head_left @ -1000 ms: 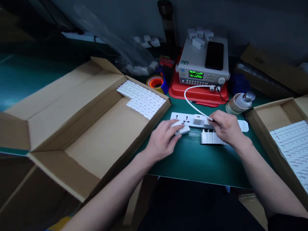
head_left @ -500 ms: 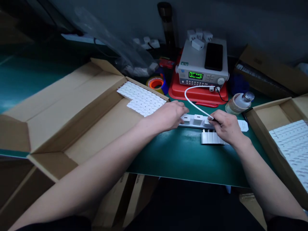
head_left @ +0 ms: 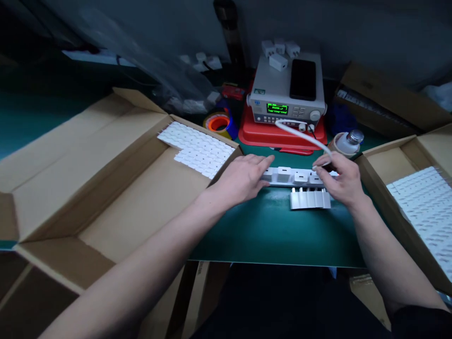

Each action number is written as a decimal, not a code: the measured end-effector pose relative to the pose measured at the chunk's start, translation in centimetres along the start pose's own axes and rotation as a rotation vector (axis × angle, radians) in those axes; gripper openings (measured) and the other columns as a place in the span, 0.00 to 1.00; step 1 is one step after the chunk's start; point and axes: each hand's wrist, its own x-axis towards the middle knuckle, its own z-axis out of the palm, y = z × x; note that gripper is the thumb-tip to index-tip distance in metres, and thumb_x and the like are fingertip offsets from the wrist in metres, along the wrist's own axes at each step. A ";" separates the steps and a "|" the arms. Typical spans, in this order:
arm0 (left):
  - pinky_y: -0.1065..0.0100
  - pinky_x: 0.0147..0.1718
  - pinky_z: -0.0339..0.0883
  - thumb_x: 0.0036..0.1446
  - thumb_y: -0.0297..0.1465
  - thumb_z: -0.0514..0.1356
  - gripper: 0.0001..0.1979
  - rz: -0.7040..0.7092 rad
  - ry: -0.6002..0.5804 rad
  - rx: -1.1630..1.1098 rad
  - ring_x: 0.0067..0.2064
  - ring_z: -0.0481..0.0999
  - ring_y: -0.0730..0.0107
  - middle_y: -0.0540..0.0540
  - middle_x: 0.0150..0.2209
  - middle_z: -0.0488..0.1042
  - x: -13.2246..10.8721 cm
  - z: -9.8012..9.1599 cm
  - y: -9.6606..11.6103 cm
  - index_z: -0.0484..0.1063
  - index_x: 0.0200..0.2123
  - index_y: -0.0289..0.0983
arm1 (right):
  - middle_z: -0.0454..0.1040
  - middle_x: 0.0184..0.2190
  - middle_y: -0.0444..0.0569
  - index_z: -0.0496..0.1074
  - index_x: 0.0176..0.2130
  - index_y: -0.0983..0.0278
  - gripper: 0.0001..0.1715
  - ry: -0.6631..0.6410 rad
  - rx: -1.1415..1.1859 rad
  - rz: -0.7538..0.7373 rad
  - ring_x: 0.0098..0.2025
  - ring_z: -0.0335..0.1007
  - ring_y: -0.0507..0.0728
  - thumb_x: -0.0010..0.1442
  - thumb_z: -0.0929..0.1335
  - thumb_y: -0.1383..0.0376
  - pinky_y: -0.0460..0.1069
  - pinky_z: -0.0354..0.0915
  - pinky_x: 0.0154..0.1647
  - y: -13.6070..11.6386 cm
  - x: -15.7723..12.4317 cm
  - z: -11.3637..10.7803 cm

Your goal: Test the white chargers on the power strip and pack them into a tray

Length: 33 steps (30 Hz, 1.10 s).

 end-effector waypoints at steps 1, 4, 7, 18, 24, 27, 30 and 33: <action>0.48 0.54 0.67 0.60 0.32 0.62 0.29 0.008 0.013 0.001 0.57 0.73 0.45 0.33 0.56 0.75 0.5 0.3 0.7 0.66 0.64 0.34 | 0.78 0.37 0.48 0.72 0.37 0.60 0.02 0.041 0.038 0.040 0.38 0.75 0.57 0.63 0.68 0.66 0.53 0.69 0.36 0.1 -0.2 -0.5; 0.51 0.50 0.68 0.61 0.31 0.62 0.19 -0.029 -0.013 0.030 0.52 0.76 0.48 0.37 0.49 0.79 1.8 1.2 2.5 0.72 0.55 0.35 | 0.78 0.38 0.48 0.73 0.37 0.60 0.02 0.004 0.088 0.139 0.35 0.74 0.56 0.62 0.70 0.64 0.51 0.68 0.32 0.4 -0.7 -1.5; 0.54 0.48 0.67 0.61 0.27 0.61 0.08 -0.018 0.008 -0.019 0.48 0.76 0.52 0.40 0.44 0.79 2.3 1.6 3.0 0.74 0.44 0.37 | 0.78 0.35 0.46 0.74 0.37 0.61 0.03 -0.110 0.011 0.174 0.30 0.71 0.54 0.63 0.70 0.64 0.51 0.67 0.32 0.4 -1.2 -1.6; 0.49 0.53 0.66 0.58 0.27 0.63 0.21 0.003 -0.044 -0.010 0.51 0.77 0.48 0.37 0.47 0.78 3.5 1.9 6.4 0.69 0.55 0.32 | 0.77 0.34 0.46 0.72 0.37 0.59 0.05 -0.135 -0.192 -0.093 0.37 0.76 0.57 0.65 0.67 0.68 0.52 0.70 0.38 0.6 -0.4 -1.1; 0.55 0.56 0.68 0.55 0.22 0.57 0.16 0.199 0.202 -0.366 0.57 0.74 0.55 0.36 0.54 0.75 1.8 2.2 5.8 0.69 0.48 0.35 | 0.81 0.37 0.47 0.75 0.39 0.58 0.10 -0.168 -0.258 -0.196 0.39 0.78 0.59 0.64 0.66 0.71 0.54 0.72 0.40 2.0 -0.3 -1.2; 0.56 0.56 0.70 0.55 0.25 0.58 0.22 0.226 0.344 -0.559 0.58 0.73 0.57 0.36 0.58 0.73 -1.2 0.1 4.7 0.65 0.54 0.36 | 0.81 0.37 0.47 0.76 0.40 0.57 0.07 -0.167 -0.283 -0.167 0.38 0.80 0.61 0.66 0.67 0.67 0.55 0.72 0.36 2.2 -0.4 -1.3; 0.57 0.50 0.72 0.54 0.33 0.63 0.22 0.108 0.383 -0.631 0.50 0.75 0.59 0.40 0.52 0.76 -4.8 -3.2 1.8 0.68 0.53 0.38 | 0.82 0.39 0.48 0.77 0.42 0.56 0.07 -0.173 -0.307 -0.117 0.40 0.80 0.63 0.67 0.67 0.64 0.57 0.73 0.36 1.7 -0.5 -1.5; 0.59 0.45 0.72 0.51 0.39 0.66 0.25 -0.216 0.383 -0.609 0.45 0.75 0.60 0.42 0.48 0.76 -7.9 -5.8 -4.0 0.69 0.52 0.38 | 0.82 0.42 0.48 0.76 0.44 0.53 0.07 -0.153 -0.326 -0.088 0.42 0.81 0.65 0.67 0.68 0.62 0.58 0.72 0.33 1.0 -0.6 -1.8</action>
